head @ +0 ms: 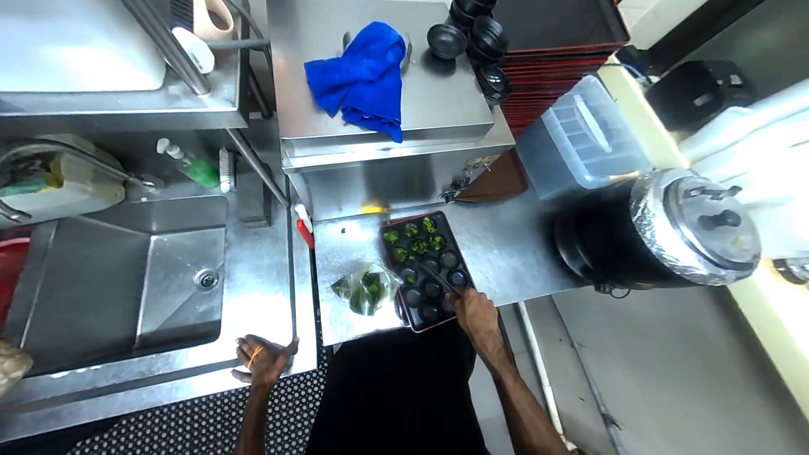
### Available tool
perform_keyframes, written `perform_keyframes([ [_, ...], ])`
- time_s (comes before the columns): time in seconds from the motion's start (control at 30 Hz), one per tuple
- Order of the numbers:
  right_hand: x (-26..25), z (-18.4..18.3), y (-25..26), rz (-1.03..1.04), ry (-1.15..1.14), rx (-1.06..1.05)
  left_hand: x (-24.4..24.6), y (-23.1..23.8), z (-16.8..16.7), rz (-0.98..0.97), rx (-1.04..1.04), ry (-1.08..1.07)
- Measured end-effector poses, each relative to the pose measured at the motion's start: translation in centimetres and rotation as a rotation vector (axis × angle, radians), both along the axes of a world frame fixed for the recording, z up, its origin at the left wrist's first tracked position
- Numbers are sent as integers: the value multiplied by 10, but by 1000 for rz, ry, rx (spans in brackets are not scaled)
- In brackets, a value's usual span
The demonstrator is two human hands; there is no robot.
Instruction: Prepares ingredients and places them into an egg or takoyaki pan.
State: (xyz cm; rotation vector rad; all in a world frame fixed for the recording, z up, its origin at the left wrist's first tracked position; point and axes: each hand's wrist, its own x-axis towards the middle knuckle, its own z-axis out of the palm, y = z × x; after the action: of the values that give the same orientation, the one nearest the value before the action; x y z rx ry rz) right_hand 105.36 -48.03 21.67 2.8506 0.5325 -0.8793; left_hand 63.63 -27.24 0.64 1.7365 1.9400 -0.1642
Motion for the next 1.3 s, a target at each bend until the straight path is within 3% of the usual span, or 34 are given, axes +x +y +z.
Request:
perform_keyframes([
  [0.53,-7,2,11,97,-87,-47,0,-1,2,5,3,-18],
  [0.87,4,16,-25,69,-4,62,-1,0,0,14,-9,-8],
  [1.07,-2,11,-37,101,27,-4,0,0,-1,-1,-3,-5],
  [1.3,-8,31,-40,124,40,-34,-1,0,-2,-3,-5,8],
])
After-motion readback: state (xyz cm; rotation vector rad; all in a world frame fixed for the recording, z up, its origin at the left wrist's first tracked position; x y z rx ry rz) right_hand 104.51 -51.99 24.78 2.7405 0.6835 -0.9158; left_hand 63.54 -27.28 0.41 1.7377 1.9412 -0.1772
